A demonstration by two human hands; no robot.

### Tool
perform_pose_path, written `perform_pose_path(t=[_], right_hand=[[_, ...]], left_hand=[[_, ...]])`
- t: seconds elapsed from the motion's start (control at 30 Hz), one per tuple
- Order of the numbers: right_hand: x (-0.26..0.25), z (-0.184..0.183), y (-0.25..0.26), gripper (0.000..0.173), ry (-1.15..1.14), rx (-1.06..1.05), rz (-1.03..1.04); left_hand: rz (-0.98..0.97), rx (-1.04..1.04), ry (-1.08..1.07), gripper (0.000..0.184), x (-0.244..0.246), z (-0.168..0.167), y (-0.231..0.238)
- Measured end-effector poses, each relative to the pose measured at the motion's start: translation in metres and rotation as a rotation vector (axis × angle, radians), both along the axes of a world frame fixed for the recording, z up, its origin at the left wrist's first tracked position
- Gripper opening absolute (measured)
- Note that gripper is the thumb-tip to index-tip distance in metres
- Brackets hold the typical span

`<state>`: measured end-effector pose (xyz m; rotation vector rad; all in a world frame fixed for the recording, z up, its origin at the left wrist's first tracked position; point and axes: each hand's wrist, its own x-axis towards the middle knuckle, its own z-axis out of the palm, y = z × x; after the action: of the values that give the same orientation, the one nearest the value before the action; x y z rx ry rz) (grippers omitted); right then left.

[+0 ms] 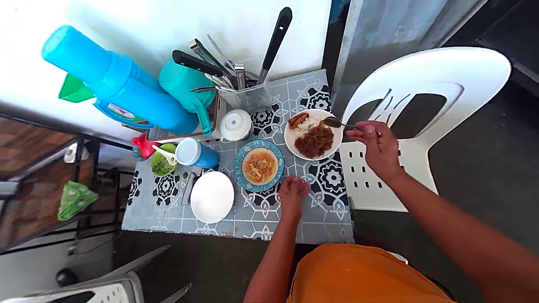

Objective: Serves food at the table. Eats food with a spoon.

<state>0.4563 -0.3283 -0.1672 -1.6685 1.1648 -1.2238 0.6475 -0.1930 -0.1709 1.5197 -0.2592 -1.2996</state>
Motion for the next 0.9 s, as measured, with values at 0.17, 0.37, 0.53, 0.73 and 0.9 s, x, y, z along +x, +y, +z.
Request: perform_pose_path(t=[0.17,0.37,0.53,0.73,0.9], right_hand=[[-0.015,0.009,-0.009,0.033,-0.003,0.143,0.009],[-0.036,0.019,-0.014,0.023,0.033,0.269,0.055],[-0.041,0.017,-0.020,0.028,0.140,0.160,0.143],[-0.040,0.032,-0.027,0.036,0.810,0.216,0.492],[-0.027,0.032,-0.019,0.032,1.019,0.142,0.525]], left_hand=[[0.023,0.033,-0.023,0.041,-0.016,-0.001,-0.061],[0.111,0.097,-0.172,0.026,-0.028,-0.012,-0.092],[0.177,0.128,-0.223,0.022,-0.039,-0.016,-0.081],[0.279,0.126,-0.171,0.022,-0.044,-0.014,-0.045],[0.286,0.119,-0.087,0.020,-0.045,-0.006,-0.022]])
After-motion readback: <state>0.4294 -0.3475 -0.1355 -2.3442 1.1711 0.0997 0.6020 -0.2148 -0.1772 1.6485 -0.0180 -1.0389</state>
